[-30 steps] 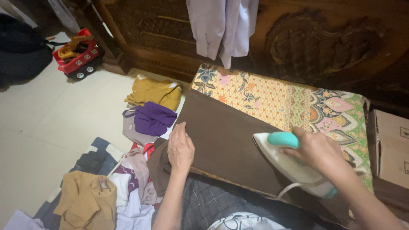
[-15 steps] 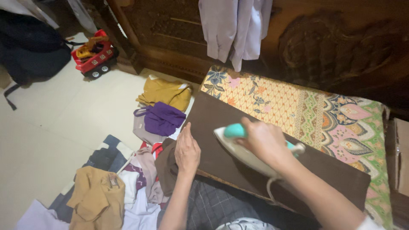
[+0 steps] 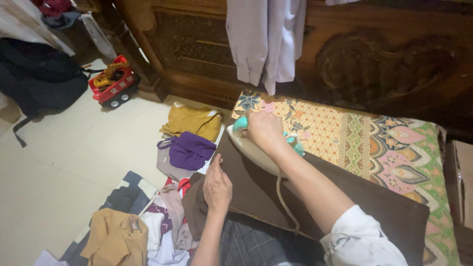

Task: The person irons a pair of brown trousers on a patterned ironing board. They smooth the fabric with their hands, use a teal and white iron to press the legs and waist, and flip the trousers to iron the other side. The trousers remain on the board at the end of the clip.

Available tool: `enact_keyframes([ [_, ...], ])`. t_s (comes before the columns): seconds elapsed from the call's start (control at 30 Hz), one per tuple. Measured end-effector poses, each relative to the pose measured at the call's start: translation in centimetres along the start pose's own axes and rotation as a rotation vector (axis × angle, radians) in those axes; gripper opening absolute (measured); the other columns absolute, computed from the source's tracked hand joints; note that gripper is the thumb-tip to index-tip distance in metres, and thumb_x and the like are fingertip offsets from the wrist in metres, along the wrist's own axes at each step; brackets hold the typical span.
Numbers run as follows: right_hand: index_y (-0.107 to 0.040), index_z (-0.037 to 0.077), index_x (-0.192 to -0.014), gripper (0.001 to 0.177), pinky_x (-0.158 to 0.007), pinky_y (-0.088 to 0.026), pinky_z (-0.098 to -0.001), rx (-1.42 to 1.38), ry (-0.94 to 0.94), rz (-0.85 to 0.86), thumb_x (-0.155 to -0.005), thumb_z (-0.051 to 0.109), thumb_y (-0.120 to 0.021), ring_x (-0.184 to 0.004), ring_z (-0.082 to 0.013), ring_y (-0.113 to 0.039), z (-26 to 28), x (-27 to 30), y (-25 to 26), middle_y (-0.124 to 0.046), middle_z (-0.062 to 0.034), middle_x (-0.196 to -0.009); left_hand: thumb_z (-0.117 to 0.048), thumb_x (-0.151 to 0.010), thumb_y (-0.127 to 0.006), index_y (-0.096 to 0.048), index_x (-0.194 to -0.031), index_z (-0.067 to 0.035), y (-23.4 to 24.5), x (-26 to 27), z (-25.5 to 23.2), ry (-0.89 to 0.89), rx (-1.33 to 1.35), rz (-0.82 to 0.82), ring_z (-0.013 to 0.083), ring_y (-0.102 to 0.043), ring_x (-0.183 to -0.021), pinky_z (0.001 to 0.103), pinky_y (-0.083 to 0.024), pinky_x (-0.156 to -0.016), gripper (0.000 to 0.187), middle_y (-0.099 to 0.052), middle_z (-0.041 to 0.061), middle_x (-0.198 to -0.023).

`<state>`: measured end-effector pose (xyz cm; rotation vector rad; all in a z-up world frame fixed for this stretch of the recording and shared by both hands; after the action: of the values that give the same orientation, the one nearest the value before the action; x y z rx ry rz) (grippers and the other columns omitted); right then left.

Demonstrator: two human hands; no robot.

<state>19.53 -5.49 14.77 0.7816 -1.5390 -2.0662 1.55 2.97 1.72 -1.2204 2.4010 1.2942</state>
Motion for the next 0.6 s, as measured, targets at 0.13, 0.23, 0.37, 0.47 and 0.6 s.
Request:
enact_keyframes([
  [0.13, -0.069, 0.006, -0.101, 0.05, -0.07, -0.059, -0.0489, 0.016, 0.079, -0.001, -0.07, 0.04, -0.088, -0.081, -0.0363, -0.074, -0.8, 1.9, 0.6, -0.073, -0.017, -0.085, -0.004, -0.091, -0.054, -0.055, -0.138, -0.002, -0.2, -0.1, 0.2, -0.017, -0.093, 0.013, 0.0356, -0.061, -0.123, 0.044, -0.047, -0.104, 0.048, -0.065, 0.019, -0.131],
  [0.23, -0.069, 0.008, -0.098, 0.051, -0.072, -0.058, -0.05, 0.029, 0.128, 0.02, -0.068, 0.044, -0.089, -0.084, -0.0367, -0.073, -3.0, 5.2, 1.9, -0.073, -0.0161, -0.083, -0.009, -0.091, -0.056, -0.058, -0.136, -0.001, -0.7, 0.0, 0.1, -0.07, -0.138, 0.034, 0.0357, -0.057, -0.13, 0.044, -0.044, -0.11, 0.045, -0.062, 0.019, -0.136],
  [0.37, -0.068, 0.014, -0.104, 0.05, -0.074, -0.057, -0.0504, 0.068, -0.074, 0.197, -0.073, 0.049, -0.085, -0.087, -0.0361, -0.073, -8.1, 10.3, 4.5, -0.074, -0.0144, -0.088, -0.015, -0.095, -0.056, -0.058, -0.137, -0.001, -1.0, -0.1, 0.4, -0.119, -0.197, 0.066, 0.0356, -0.052, -0.137, 0.044, -0.039, -0.115, 0.045, -0.058, 0.019, -0.144],
  [0.47, -0.069, 0.017, -0.107, 0.05, -0.072, -0.057, -0.0509, 0.108, -0.148, 0.202, -0.074, 0.052, -0.082, -0.086, -0.0352, -0.074, -11.2, 14.3, 6.9, -0.075, -0.0132, -0.088, -0.018, -0.095, -0.056, -0.057, -0.14, 0.0, -1.4, 0.0, 0.5, -0.138, -0.254, 0.088, 0.0365, -0.049, -0.138, 0.045, -0.037, -0.115, 0.048, -0.054, 0.02, -0.148],
  [0.6, -0.067, 0.023, -0.12, 0.062, -0.069, -0.059, -0.0483, 0.182, -0.412, 0.377, -0.073, 0.062, -0.078, -0.08, -0.0339, -0.076, -15.6, 19.5, 8.8, -0.074, -0.0123, -0.084, -0.019, -0.096, -0.055, -0.056, -0.141, 0.001, -1.4, 0.1, 0.4, -0.139, -0.264, 0.093, 0.037, -0.048, -0.14, 0.046, -0.037, -0.116, 0.049, -0.052, 0.02, -0.15],
])
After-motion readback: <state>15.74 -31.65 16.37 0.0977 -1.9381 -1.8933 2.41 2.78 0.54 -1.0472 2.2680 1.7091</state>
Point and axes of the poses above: each hand's wrist, its own x-axis away from the middle knuckle, its own y-axis out of the back of the hand, z = x × y, the point moved 4 cm from there along -x, towards the middle knuckle
